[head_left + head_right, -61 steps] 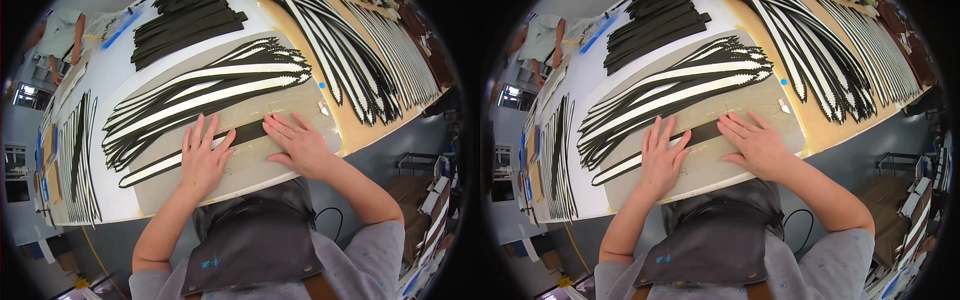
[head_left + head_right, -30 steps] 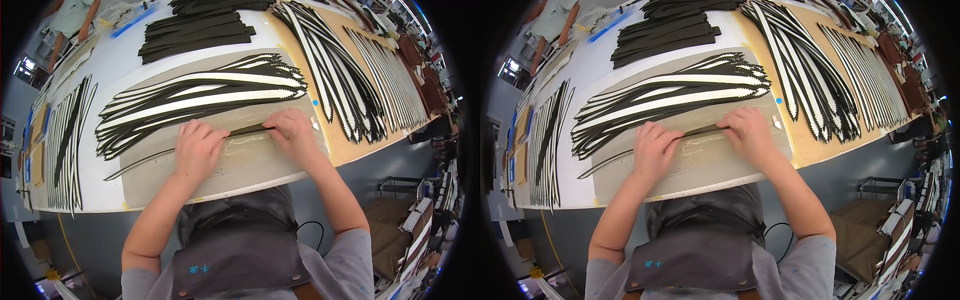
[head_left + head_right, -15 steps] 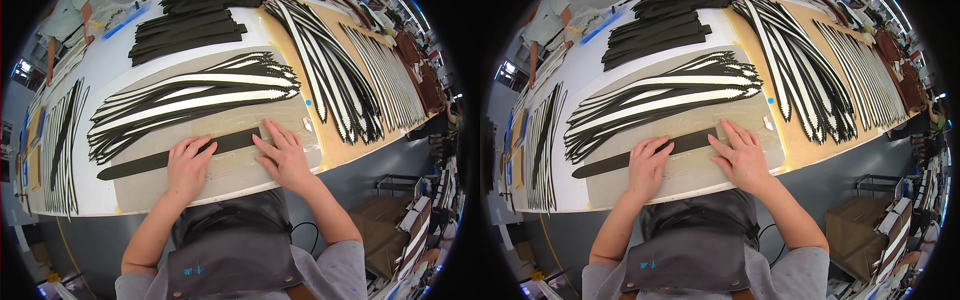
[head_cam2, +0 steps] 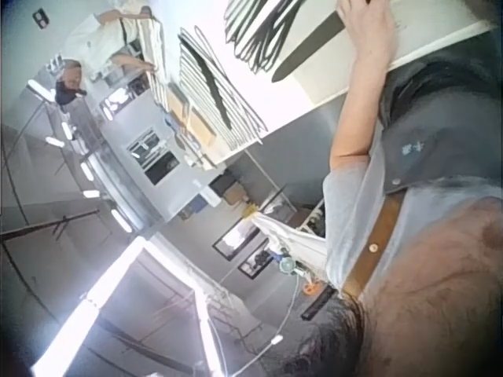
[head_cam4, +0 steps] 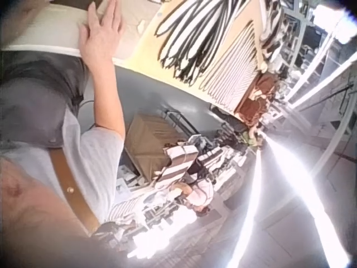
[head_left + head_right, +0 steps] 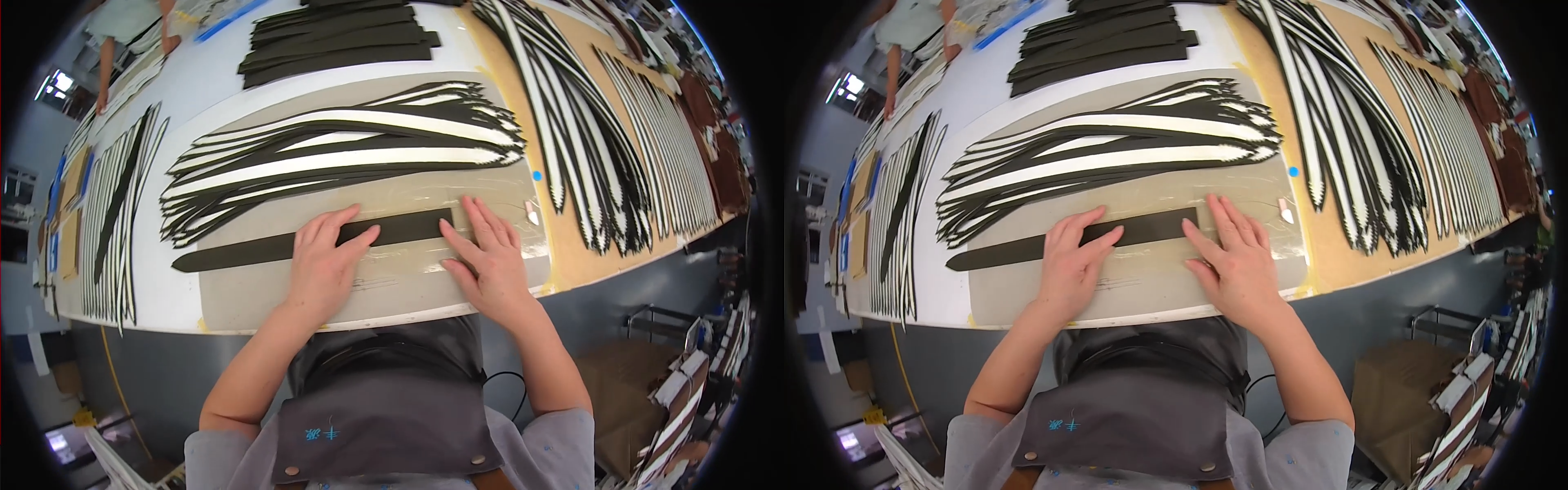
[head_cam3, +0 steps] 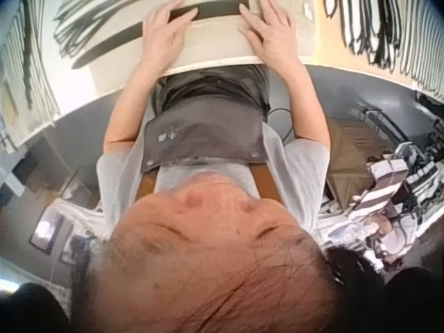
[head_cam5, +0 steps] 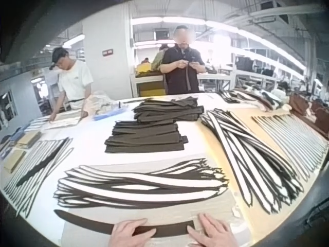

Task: Assembling leather strips by aligning them on a template and adhering them together.

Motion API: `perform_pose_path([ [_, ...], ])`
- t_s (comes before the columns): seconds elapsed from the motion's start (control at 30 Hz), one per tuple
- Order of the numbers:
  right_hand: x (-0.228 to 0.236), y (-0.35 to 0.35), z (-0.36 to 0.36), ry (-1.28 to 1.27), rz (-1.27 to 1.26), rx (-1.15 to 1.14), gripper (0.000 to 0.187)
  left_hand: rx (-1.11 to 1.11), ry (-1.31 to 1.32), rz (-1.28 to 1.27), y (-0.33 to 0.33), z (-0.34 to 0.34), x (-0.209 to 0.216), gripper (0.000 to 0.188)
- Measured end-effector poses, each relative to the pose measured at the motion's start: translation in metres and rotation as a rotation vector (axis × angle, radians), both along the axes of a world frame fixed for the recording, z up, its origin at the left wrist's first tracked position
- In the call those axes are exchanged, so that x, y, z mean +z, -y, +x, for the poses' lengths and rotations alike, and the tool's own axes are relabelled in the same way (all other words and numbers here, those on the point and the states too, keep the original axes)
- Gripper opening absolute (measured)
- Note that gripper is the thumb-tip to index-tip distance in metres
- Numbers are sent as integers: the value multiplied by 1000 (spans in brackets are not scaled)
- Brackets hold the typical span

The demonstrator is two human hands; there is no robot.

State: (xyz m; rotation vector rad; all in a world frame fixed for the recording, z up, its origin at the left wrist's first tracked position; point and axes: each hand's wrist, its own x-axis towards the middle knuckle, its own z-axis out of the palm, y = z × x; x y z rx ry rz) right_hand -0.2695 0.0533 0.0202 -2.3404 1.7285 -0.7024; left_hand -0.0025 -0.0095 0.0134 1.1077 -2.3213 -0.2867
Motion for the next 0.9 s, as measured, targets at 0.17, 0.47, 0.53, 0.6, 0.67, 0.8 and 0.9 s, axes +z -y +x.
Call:
perform_pose_path([
  [0.17,-2,-1,-1,-18,2,-4,49,35,-30,74,-1,3,-2,28],
  [0.47,3,0,-1,-48,7,4,48,33,-61,81,3,1,-1,26],
  [0.53,3,0,-1,-51,18,4,48,22,-75,94,4,1,-1,26],
  [0.6,3,1,0,-41,19,0,49,5,-94,109,4,1,0,26],
  [0.67,2,0,0,-36,22,-8,49,30,-63,96,3,1,4,26],
  [0.8,2,0,0,-38,12,-9,49,-155,24,60,-2,-16,3,32],
  [0.9,1,0,1,-31,3,-13,49,-164,74,47,-3,-16,0,38],
])
